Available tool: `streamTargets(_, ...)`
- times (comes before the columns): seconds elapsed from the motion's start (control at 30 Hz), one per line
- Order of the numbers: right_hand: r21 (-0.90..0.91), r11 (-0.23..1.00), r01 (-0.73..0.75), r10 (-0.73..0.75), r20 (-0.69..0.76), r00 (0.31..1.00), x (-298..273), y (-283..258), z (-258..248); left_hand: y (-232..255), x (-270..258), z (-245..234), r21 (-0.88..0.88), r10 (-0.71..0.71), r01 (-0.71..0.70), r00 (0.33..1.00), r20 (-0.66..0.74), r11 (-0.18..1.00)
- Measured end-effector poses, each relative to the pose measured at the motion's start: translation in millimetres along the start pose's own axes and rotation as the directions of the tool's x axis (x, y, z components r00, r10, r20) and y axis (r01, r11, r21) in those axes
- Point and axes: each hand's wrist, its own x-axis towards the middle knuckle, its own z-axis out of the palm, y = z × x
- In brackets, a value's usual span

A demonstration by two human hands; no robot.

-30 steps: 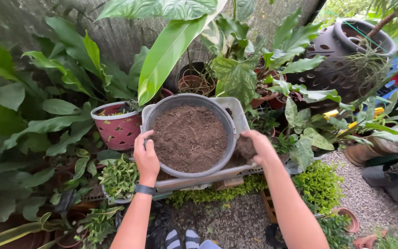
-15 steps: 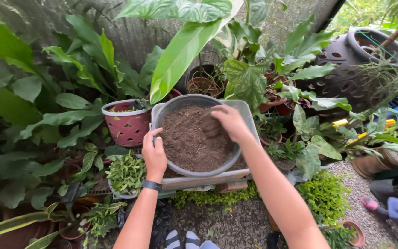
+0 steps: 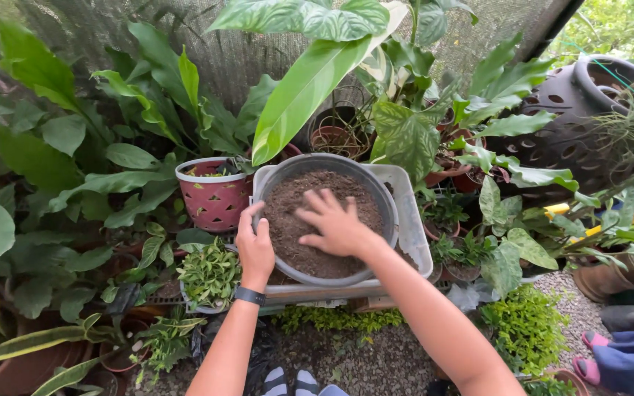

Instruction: Sifting dry soil through a mesh sieve into a plastic container.

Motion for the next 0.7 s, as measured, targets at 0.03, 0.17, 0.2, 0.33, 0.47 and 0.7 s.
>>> streamTargets(0.03, -0.018, 0.993, -0.118, 0.118, 0.027, 0.993, -5, 3, -7, 0, -1, 1, -0.028, -0.023, 0.023, 1.000, -0.004, 0.999)
streamTargets(0.17, 0.103, 0.983, -0.152, 0.156, -0.033, 0.987, -1, 33, 24, -1, -5, 5, -0.092, -0.081, 0.077, 0.996, -0.043, 0.993)
streamTargets(0.2, 0.117, 0.988, -0.104, 0.115, -0.093, 0.989, 1, 36, 32, -5, -7, 6, -0.086, -0.002, -0.006, 0.995, -0.100, 0.996)
streamTargets(0.33, 0.122, 0.987, -0.101, 0.116, -0.129, 0.985, 10, 34, 33, 54, -17, -1, 0.223, 0.263, -0.211, 0.935, -0.237, 0.952)
streamTargets(0.47, 0.070, 0.992, -0.109, 0.114, -0.066, 0.991, 25, 47, 44, 158, -62, 11, -0.255, 0.166, -0.121, 0.972, 0.166, 0.959)
streamTargets(0.7, 0.123, 0.984, -0.130, 0.140, -0.078, 0.987, 16, 31, 26, 269, -161, 31, -0.965, -0.098, -0.159, 0.978, -0.183, 0.208)
